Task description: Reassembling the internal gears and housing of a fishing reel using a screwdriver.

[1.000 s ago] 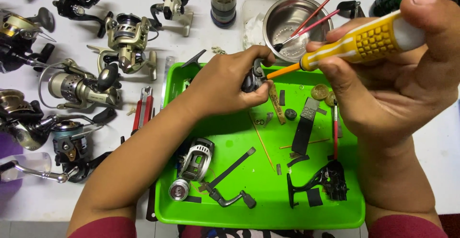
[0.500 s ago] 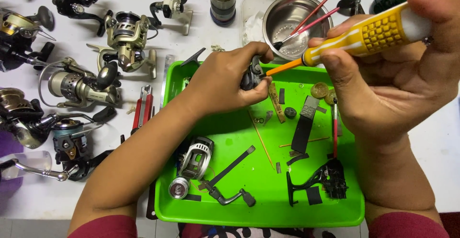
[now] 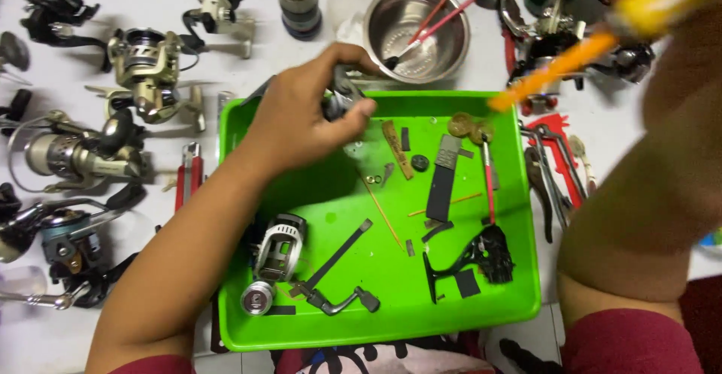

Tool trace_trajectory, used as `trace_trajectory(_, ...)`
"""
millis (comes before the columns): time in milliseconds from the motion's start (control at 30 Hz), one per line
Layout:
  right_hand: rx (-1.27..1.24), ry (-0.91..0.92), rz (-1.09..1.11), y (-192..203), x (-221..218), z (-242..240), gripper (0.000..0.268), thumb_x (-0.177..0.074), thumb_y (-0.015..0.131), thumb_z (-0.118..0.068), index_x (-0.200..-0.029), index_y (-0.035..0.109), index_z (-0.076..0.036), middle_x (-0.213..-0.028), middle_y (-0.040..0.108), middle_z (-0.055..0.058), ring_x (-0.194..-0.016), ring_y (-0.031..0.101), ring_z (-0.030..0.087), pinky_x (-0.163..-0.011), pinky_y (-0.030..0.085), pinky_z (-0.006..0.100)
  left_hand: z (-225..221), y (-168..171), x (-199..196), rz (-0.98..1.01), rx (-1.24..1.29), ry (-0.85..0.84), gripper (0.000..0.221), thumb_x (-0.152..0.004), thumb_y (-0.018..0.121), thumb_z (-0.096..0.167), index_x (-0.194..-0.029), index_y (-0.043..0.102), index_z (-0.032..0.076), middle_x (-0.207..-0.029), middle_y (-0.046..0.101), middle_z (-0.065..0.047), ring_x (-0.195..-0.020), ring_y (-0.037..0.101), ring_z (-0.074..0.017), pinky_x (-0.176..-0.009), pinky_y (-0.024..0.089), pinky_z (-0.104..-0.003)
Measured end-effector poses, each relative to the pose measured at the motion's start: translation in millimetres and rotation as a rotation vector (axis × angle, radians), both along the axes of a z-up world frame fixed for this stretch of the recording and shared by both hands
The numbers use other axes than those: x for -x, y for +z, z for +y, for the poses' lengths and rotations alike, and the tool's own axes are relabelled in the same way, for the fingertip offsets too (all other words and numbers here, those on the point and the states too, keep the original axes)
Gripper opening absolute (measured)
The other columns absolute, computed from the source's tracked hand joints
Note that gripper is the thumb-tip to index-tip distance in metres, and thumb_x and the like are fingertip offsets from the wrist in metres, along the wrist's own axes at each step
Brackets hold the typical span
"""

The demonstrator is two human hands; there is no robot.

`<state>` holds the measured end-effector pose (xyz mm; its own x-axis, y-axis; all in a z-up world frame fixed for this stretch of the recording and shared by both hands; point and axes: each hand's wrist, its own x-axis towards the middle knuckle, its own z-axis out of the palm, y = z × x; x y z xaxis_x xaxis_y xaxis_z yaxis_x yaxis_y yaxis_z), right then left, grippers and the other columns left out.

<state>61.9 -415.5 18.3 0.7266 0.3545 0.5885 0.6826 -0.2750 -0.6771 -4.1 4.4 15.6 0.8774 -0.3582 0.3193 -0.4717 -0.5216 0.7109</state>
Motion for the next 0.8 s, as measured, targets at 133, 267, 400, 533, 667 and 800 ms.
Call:
trace_trajectory(133, 0.505, -0.359, 0.244, -55.1, -39.1, -168.6, 0.021, -0.109, 0.075, -0.001, -0.103, 0.055, -0.002, -0.122, 0.051, 0.009, -0.115, 0.047, 0.023, -0.115, 0.034, 0.039, 2.1, -0.1, -1.8, -0.023, 0.124, -0.025, 0.038, -0.099, 0.053, 0.041, -0.125, 0.057, 0.013, -0.081, 0.056, 0.003, -0.055, 0.035, -0.0086, -0.059, 0.029, -0.029)
trace_trajectory(267, 0.510, -0.382, 0.213, 40.8, 77.6, 1.1, 0.032, -0.124, 0.046, -0.004, -0.155, 0.046, 0.005, -0.117, 0.054, 0.024, -0.099, 0.059, 0.031, -0.083, 0.053, 0.040, 1.9, 0.4, -3.7, -0.054, 0.269, -0.091, 0.034, -0.103, 0.049, 0.034, -0.123, 0.055, 0.007, -0.120, 0.072, -0.007, -0.082, 0.061, -0.0124, -0.079, 0.046, -0.030)
trace_trajectory(400, 0.555, -0.564, 0.271, 33.6, 103.1, 22.3, 0.060, -0.099, 0.082, 0.000, -0.153, 0.057, 0.004, -0.093, 0.064, 0.018, -0.081, 0.060, 0.021, -0.075, 0.049, 0.033, 2.3, -10.2, -10.5, 0.076, 0.482, -0.211, 0.032, -0.105, 0.048, 0.030, -0.127, 0.047, 0.006, -0.130, 0.067, -0.018, -0.123, 0.064, -0.0245, -0.103, 0.050, -0.035)
trace_trajectory(533, 0.677, -0.713, 0.580, 16.1, 108.3, 36.1, 0.062, -0.096, 0.078, -0.013, -0.154, 0.057, -0.006, -0.093, 0.064, 0.017, -0.075, 0.057, 0.026, -0.063, 0.049, 0.040, 6.5, -21.9, -19.0, 0.264, 0.624, -0.300, 0.054, -0.105, 0.053, 0.048, -0.141, 0.043, 0.009, -0.136, 0.065, -0.027, -0.106, 0.061, -0.0192, -0.100, 0.049, -0.032)
trace_trajectory(667, 0.687, -0.668, 0.599, -17.3, 106.0, 24.3, 0.060, -0.095, 0.075, -0.023, -0.152, 0.060, -0.012, -0.089, 0.067, 0.019, -0.081, 0.062, 0.030, -0.072, 0.046, 0.041, 6.8, -26.7, -26.8, 0.513, 0.846, -0.138, 0.059, -0.099, 0.049, 0.049, -0.144, 0.039, 0.011, -0.129, 0.070, -0.027, -0.094, 0.074, -0.0257, -0.067, 0.055, -0.033)
trace_trajectory(800, 0.638, -0.656, 0.508, -33.9, 104.8, 21.5, 0.061, -0.091, 0.081, -0.021, -0.149, 0.064, -0.015, -0.085, 0.065, 0.014, -0.081, 0.061, 0.026, -0.082, 0.045, 0.038, 10.2, -27.5, -33.7, 0.702, 1.027, -0.056, 0.059, -0.093, 0.047, 0.045, -0.142, 0.046, 0.012, -0.126, 0.073, -0.026, -0.077, 0.073, -0.0277, -0.060, 0.054, -0.037)
